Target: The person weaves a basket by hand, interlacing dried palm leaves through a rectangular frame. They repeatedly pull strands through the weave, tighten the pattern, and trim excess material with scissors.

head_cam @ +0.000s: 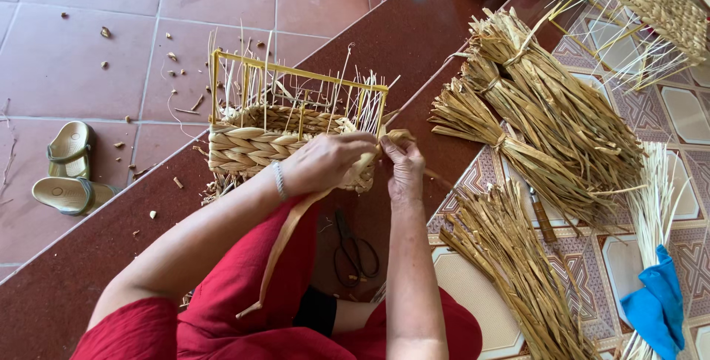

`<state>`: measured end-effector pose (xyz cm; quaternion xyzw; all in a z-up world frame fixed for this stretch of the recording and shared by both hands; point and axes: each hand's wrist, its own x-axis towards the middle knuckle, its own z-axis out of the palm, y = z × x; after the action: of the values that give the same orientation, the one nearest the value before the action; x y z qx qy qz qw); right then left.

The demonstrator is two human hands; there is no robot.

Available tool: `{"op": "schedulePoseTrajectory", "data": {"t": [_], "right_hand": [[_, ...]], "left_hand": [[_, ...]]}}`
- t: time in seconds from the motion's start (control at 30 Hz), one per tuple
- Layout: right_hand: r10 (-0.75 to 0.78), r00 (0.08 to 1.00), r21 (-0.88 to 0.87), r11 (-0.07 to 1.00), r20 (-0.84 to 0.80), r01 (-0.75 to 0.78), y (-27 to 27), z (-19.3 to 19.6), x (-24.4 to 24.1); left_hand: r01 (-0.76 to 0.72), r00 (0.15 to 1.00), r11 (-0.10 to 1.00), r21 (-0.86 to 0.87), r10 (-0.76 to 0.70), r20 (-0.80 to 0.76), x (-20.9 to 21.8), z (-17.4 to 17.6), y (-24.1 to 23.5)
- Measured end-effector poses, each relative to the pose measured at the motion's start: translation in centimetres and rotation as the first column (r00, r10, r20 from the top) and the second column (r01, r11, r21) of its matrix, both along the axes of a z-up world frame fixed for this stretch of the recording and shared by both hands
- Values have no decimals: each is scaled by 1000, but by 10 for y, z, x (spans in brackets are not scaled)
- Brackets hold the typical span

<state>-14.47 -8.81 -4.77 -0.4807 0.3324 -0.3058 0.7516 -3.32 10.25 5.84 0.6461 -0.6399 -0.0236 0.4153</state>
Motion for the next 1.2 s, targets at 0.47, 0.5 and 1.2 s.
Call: {"op": "schedulePoseTrajectory", "data": {"t": [0.47, 0.5, 1.2], "right_hand": [[184, 971, -383, 895, -152, -229, 30, 24, 2], [197, 971, -362, 902, -136, -234, 31, 28, 4], [142, 989, -241, 962, 39, -129, 35, 15, -2]], "left_hand": [[-191, 810, 902, 387, 368, -457, 43, -78, -86], [-210, 826, 878, 431, 395, -402, 46, -77, -86], [-204, 505, 895, 396, 442, -741, 13, -45, -72]]}}
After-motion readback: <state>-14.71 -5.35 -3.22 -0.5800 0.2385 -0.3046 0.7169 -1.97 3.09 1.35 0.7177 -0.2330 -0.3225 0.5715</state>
